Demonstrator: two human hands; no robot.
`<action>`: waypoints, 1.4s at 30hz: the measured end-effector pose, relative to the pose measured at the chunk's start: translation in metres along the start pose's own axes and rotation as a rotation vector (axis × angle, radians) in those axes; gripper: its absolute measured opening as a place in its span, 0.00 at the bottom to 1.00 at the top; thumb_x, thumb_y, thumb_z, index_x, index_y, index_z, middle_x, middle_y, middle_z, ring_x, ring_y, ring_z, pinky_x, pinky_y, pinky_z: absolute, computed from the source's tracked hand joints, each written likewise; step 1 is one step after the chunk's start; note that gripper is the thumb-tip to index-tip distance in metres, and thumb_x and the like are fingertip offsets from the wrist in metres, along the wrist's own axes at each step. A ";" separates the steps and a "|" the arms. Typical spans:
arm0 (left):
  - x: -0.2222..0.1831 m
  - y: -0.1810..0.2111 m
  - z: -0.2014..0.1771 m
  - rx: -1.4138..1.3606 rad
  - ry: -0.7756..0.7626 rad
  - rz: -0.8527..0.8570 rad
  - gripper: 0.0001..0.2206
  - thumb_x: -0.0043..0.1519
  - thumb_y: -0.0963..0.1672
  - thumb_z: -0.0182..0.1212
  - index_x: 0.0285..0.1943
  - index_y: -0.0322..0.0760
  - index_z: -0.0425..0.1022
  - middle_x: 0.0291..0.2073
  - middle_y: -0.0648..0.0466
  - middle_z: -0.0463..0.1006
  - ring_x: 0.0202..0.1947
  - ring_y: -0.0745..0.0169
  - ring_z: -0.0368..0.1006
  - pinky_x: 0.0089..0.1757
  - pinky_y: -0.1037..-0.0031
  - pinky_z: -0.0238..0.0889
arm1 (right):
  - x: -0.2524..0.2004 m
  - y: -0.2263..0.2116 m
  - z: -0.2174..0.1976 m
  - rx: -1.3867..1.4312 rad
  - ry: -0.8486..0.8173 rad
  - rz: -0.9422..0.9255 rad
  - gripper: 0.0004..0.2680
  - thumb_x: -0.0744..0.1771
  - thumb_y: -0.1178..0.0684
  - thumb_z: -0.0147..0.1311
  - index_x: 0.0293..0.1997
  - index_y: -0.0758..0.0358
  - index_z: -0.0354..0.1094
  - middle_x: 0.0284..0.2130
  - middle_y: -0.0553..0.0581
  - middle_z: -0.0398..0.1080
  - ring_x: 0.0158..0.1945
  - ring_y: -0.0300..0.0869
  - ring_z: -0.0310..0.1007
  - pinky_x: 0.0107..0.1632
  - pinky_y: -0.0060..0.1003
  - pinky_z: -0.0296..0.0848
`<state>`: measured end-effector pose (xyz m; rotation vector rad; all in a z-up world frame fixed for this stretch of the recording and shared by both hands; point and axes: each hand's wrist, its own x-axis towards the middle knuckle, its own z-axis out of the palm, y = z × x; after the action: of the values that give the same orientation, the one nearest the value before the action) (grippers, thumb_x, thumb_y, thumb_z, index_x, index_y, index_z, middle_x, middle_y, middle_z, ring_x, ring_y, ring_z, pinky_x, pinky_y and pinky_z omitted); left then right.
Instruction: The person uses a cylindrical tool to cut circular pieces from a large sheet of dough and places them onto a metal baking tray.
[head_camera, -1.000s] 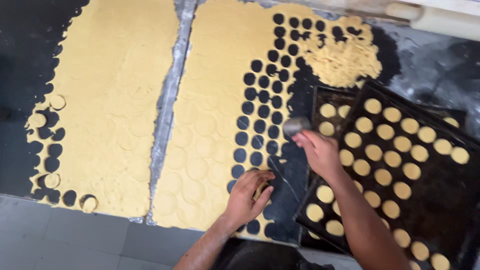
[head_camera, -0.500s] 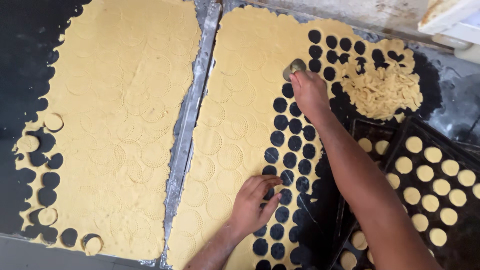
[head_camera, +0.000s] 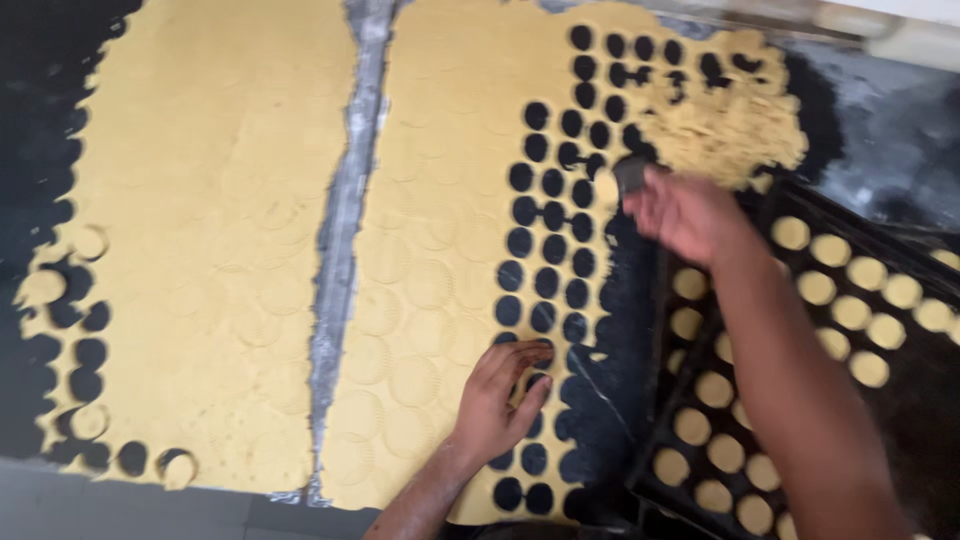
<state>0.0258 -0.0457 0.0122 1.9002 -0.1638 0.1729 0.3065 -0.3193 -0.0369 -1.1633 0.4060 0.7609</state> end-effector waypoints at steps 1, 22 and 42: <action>-0.002 0.003 0.008 -0.003 -0.018 -0.002 0.12 0.61 0.40 0.66 0.54 0.31 0.77 0.51 0.46 0.80 0.51 0.47 0.76 0.51 0.64 0.69 | -0.031 0.016 -0.024 0.036 -0.004 -0.029 0.09 0.72 0.52 0.52 0.50 0.70 0.68 0.33 0.62 0.76 0.31 0.39 0.75 0.34 0.30 0.74; -0.051 0.092 0.147 -0.090 -0.216 0.046 0.13 0.60 0.39 0.65 0.53 0.28 0.77 0.52 0.47 0.80 0.53 0.50 0.77 0.52 0.69 0.70 | -0.380 0.192 -0.149 -1.174 1.068 -1.084 0.06 0.65 0.60 0.66 0.41 0.70 0.74 0.34 0.61 0.75 0.36 0.47 0.76 0.40 0.38 0.72; -0.050 0.042 0.052 0.019 0.004 -0.059 0.13 0.60 0.40 0.67 0.52 0.31 0.77 0.52 0.45 0.80 0.53 0.46 0.76 0.52 0.65 0.69 | -0.183 0.092 0.010 -1.087 0.369 -1.067 0.07 0.65 0.57 0.66 0.42 0.68 0.76 0.31 0.57 0.77 0.28 0.39 0.77 0.30 0.31 0.71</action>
<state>-0.0291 -0.1073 0.0237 1.9210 -0.1033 0.1389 0.1135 -0.3515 0.0241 -2.2469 -0.4294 -0.2795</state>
